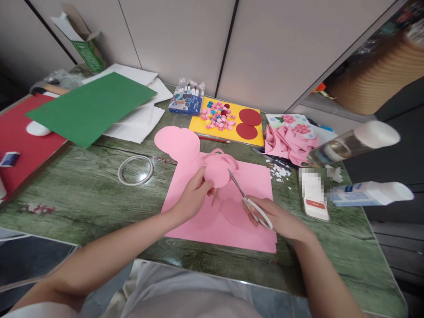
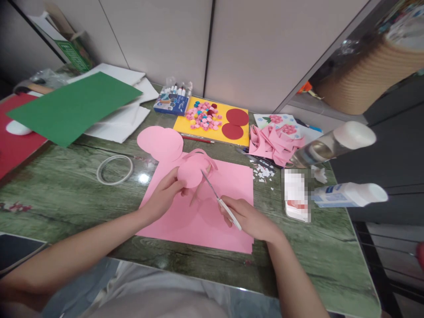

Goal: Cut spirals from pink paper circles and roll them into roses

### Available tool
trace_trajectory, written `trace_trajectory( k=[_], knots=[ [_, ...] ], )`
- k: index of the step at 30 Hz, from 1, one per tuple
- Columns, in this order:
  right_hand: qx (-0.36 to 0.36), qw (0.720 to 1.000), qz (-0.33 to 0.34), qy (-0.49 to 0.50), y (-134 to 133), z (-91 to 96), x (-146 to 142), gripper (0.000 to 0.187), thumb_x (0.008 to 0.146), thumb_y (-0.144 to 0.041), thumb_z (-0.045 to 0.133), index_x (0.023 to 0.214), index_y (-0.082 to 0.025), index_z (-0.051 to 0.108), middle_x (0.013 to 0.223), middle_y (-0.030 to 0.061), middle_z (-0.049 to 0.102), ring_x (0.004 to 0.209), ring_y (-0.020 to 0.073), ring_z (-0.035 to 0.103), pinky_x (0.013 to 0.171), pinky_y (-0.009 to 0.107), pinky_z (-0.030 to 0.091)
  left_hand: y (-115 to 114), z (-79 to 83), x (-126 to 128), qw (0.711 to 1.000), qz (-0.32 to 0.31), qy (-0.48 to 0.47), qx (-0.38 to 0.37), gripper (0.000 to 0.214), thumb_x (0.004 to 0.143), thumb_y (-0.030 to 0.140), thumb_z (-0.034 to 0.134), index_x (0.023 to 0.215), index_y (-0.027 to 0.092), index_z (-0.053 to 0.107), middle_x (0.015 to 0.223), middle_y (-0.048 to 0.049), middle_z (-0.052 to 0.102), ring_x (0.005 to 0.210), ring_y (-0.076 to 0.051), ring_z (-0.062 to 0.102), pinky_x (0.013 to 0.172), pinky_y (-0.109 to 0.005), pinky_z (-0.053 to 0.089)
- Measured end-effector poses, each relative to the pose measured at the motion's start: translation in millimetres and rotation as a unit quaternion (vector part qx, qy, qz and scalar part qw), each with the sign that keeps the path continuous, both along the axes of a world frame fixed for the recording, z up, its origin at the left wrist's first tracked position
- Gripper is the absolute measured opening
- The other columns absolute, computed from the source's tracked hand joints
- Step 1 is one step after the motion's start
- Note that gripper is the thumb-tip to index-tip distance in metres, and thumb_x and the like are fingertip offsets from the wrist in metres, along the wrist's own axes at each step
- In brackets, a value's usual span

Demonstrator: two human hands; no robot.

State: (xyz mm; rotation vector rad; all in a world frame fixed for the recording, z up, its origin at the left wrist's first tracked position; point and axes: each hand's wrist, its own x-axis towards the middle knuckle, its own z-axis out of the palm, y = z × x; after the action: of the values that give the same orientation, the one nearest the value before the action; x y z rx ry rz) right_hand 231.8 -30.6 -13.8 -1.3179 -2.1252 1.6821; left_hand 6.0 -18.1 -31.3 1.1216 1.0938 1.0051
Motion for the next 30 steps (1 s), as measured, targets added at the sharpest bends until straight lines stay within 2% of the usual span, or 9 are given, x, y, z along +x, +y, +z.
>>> trace_trajectory(
  k=[8,16,30],
  knots=[
    [0.008,1.0,0.013,-0.007,-0.1,1.8,0.0,0.033,0.092,-0.038,0.028,0.073,-0.018,0.045,0.064,-0.0019,0.048,0.06,0.0111,0.044,0.06,0.025,0.035,0.3,2.1,-0.2,0.999,-0.031,0.005,-0.012,0.008,0.074,0.011,0.037,0.075,0.017,0.042,0.061,0.0046,0.046,0.058,-0.008,0.043,0.058,-0.023,0.036],
    [0.016,1.0,0.003,-0.012,-0.4,2.8,-3.3,0.035,0.092,-0.038,0.026,0.072,-0.018,0.045,0.064,-0.0021,0.048,0.059,0.011,0.044,0.06,0.025,0.034,0.2,2.4,-0.4,0.999,-0.033,0.001,-0.016,0.008,0.074,0.011,0.037,0.075,0.018,0.042,0.062,0.0046,0.046,0.059,-0.008,0.043,0.058,-0.023,0.036],
    [0.014,1.0,0.006,-0.011,-0.2,1.5,-1.4,0.033,0.092,-0.039,0.027,0.073,-0.018,0.045,0.063,-0.0017,0.049,0.059,0.0113,0.045,0.06,0.025,0.036,2.3,6.4,-0.9,1.0,0.017,-0.007,0.0,0.008,0.074,0.011,0.039,0.073,0.016,0.045,0.062,0.004,0.046,0.059,-0.007,0.044,0.057,-0.021,0.036]
  ],
)
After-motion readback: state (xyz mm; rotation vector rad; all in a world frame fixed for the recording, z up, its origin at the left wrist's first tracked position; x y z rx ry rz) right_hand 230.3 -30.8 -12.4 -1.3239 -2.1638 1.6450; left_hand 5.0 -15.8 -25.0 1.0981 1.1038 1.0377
